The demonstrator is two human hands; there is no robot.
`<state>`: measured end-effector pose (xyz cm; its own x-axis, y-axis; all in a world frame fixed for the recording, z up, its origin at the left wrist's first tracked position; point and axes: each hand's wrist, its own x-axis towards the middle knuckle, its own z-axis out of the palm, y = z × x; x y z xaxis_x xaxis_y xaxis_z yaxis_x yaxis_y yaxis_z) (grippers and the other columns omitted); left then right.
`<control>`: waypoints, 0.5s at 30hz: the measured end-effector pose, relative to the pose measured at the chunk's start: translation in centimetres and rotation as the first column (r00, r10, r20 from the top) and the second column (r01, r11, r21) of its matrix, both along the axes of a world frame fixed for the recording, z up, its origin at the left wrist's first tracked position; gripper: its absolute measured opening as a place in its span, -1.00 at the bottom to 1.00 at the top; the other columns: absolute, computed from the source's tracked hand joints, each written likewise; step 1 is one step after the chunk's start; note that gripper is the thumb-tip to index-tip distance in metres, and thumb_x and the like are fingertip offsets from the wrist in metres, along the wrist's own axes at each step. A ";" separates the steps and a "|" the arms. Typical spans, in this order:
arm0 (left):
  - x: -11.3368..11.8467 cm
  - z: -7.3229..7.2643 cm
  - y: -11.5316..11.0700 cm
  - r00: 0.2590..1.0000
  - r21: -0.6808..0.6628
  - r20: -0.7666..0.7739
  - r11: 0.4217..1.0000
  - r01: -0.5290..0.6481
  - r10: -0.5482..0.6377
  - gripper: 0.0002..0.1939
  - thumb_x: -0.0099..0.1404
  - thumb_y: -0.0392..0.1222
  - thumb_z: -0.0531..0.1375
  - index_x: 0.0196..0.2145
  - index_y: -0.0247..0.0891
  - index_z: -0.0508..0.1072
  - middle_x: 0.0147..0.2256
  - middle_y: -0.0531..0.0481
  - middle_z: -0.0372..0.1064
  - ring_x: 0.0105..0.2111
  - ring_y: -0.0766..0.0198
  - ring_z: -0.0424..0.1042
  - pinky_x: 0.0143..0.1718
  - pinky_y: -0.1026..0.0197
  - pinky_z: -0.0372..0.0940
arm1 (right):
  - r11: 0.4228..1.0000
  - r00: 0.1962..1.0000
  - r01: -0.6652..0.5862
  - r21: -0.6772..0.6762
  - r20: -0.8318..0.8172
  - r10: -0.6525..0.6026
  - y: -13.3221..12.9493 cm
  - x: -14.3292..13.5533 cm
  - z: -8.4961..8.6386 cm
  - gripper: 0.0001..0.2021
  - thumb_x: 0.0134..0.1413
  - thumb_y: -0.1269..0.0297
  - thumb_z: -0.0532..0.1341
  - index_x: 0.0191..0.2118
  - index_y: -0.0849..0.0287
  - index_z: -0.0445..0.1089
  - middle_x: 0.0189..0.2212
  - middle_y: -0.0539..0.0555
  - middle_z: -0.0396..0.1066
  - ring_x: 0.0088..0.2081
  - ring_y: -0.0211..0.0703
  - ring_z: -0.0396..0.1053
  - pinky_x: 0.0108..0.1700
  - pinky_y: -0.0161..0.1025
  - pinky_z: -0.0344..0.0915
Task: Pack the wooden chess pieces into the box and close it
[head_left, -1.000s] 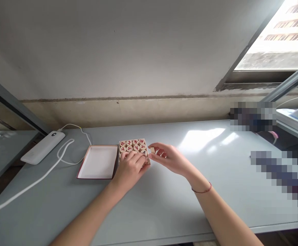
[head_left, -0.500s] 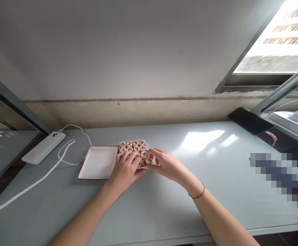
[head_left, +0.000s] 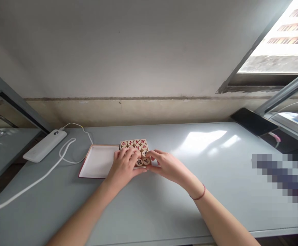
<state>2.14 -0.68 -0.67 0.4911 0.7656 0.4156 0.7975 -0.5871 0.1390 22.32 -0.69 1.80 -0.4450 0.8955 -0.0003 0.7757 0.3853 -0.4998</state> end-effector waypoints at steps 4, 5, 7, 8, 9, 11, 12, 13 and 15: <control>-2.6 1.7 1.0 0.984 -0.161 0.006 0.972 -0.174 0.177 -0.63 0.30 0.16 0.04 -0.40 -0.22 0.29 -0.42 0.01 0.34 -0.36 0.19 0.31 -0.27 0.17 0.11 | 1.000 0.999 0.028 0.006 -0.028 -0.028 0.1 0.2 0.2 -0.76 0.16 0.07 0.12 -0.13 0.05 0.32 -0.33 0.01 0.40 -0.53 -0.31 0.28 -0.50 -0.34 0.13; -3.5 2.0 1.3 0.975 -0.265 -0.040 0.938 -0.223 0.221 -0.62 0.30 0.16 0.02 -0.45 -0.21 0.26 -0.49 0.05 0.30 -0.43 0.22 0.29 -0.32 0.19 0.10 | 0.999 0.999 0.036 0.011 -0.040 -0.036 0.2 0.3 0.2 -0.74 0.18 0.05 0.10 -0.11 0.05 0.32 -0.33 0.01 0.40 -0.52 -0.30 0.30 -0.49 -0.34 0.15; -5.2 2.5 1.7 0.950 -0.540 -0.157 0.782 -0.310 0.269 -0.55 0.22 0.26 0.04 -0.51 -0.19 0.22 -0.57 0.11 0.23 -0.55 0.27 0.22 -0.46 0.25 0.04 | 0.998 0.997 0.054 0.017 -0.058 -0.053 0.3 0.4 0.2 -0.71 0.20 0.01 0.06 -0.10 0.04 0.33 -0.34 0.02 0.42 -0.51 -0.29 0.32 -0.47 -0.33 0.17; -6.0 2.7 1.8 0.946 -0.640 -0.184 0.698 -0.320 0.266 -0.53 0.18 0.30 0.05 -0.52 -0.19 0.22 -0.59 0.12 0.20 -0.58 0.29 0.20 -0.50 0.26 0.01 | 0.998 0.996 0.064 0.016 -0.062 -0.062 0.3 0.5 0.2 -0.70 0.20 -0.01 0.05 -0.09 0.03 0.33 -0.33 0.02 0.42 -0.51 -0.29 0.33 -0.47 -0.33 0.18; -6.6 2.8 1.9 0.948 -0.699 -0.187 0.643 -0.312 0.256 -0.53 0.16 0.30 0.05 -0.52 -0.19 0.23 -0.57 0.12 0.21 -0.57 0.30 0.21 -0.52 0.27 0.00 | 0.997 0.995 0.072 0.012 -0.064 -0.071 0.4 0.6 0.2 -0.69 0.20 -0.02 0.04 -0.09 0.04 0.33 -0.33 0.03 0.42 -0.51 -0.29 0.33 -0.46 -0.33 0.19; -7.3 2.8 2.0 0.951 -0.752 -0.180 0.588 -0.297 0.251 -0.57 0.14 0.27 0.08 -0.50 -0.18 0.29 -0.51 0.11 0.25 -0.53 0.30 0.24 -0.53 0.29 0.01 | 0.996 0.994 0.084 0.009 -0.066 -0.084 0.5 0.8 0.1 -0.68 0.21 -0.02 0.03 -0.09 0.04 0.33 -0.32 0.04 0.43 -0.52 -0.28 0.33 -0.45 -0.32 0.21; -7.5 2.9 2.0 0.952 -0.766 -0.175 0.574 -0.291 0.251 -0.61 0.13 0.23 0.09 -0.48 -0.17 0.32 -0.49 0.10 0.28 -0.51 0.29 0.26 -0.52 0.29 0.02 | 0.996 0.994 0.087 0.012 -0.068 -0.086 0.5 0.8 0.0 -0.68 0.21 -0.02 0.03 -0.09 0.05 0.33 -0.31 0.04 0.43 -0.52 -0.28 0.33 -0.45 -0.31 0.21; -7.6 3.0 1.9 0.953 -0.778 -0.173 0.558 -0.287 0.250 -0.64 0.13 0.19 0.09 -0.47 -0.17 0.34 -0.47 0.10 0.31 -0.49 0.29 0.28 -0.52 0.30 0.04 | 0.996 0.994 0.090 0.016 -0.072 -0.088 0.6 0.9 0.0 -0.68 0.21 -0.02 0.03 -0.09 0.05 0.34 -0.31 0.04 0.43 -0.51 -0.28 0.34 -0.44 -0.31 0.22; -7.6 3.4 1.8 0.955 -0.800 -0.164 0.533 -0.276 0.249 -0.70 0.14 0.12 0.09 -0.46 -0.17 0.36 -0.48 0.09 0.34 -0.48 0.28 0.30 -0.51 0.30 0.07 | 0.995 0.992 0.095 0.031 -0.085 -0.092 0.6 0.9 -0.2 -0.69 0.22 0.00 0.04 -0.10 0.06 0.34 -0.31 0.04 0.43 -0.50 -0.27 0.33 -0.43 -0.30 0.23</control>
